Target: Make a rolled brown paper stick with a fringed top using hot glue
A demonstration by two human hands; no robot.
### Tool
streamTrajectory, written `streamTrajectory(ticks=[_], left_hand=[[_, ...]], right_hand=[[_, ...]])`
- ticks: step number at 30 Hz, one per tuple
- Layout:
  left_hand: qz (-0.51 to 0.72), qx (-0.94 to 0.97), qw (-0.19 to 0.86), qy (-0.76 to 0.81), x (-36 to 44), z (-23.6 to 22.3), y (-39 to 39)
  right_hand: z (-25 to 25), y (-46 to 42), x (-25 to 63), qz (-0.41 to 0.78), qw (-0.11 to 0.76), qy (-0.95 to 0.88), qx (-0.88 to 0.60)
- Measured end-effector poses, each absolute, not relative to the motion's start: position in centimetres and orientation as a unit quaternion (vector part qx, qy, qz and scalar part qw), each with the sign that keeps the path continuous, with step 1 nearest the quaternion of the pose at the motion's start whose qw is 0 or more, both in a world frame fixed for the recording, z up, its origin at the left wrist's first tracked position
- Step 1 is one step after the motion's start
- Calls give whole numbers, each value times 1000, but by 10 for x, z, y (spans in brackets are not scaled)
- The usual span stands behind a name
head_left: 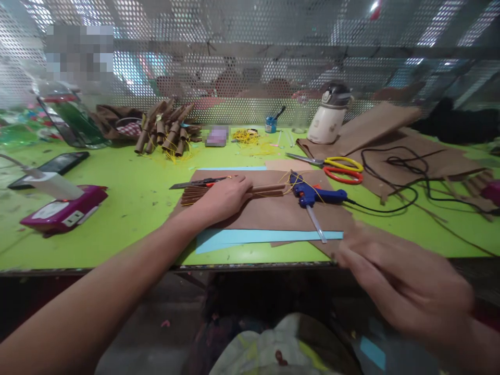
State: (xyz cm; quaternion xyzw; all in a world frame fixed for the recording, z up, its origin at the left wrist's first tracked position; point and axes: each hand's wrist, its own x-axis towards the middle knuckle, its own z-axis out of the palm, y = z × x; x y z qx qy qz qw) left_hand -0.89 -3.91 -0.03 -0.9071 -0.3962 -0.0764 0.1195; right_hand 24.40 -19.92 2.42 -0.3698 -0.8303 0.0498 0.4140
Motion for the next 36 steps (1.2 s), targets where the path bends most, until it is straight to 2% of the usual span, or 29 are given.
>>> streamTrajectory(ticks=[2, 7, 10, 13, 15, 17, 22, 25, 31, 36], left_hand=[[-81, -906, 118, -397, -9, 0, -39], [-91, -907, 109, -395, -8, 0, -41], [-83, -905, 102, -404, -8, 1, -42], [-77, -903, 98, -411, -8, 3, -44], [-78, -905, 95, -408, -8, 3, -44], [-81, -906, 92, -405, -8, 3, -44], [-83, -905, 96, -406, -7, 4, -45], [-81, -904, 93, -410, -7, 5, -46], [-87, -906, 84, -406, -7, 5, -44], [-84, -905, 88, -407, -8, 5, -42]], right_hand=[[19, -191, 242, 35, 405, -834, -374], [-3, -180, 199, 5, 274, -897, -347], [-14, -193, 162, 10, 243, -908, -342], [-23, -211, 138, 38, 299, -922, -244], [-26, -218, 134, 115, 354, -922, -104], [-25, -220, 138, 200, 375, -904, -38], [-16, -205, 157, 236, 450, -826, -246], [-13, -197, 165, 321, 471, -753, -330], [1, -191, 188, 566, 483, -560, -365], [9, -193, 199, 652, 513, -454, -325]])
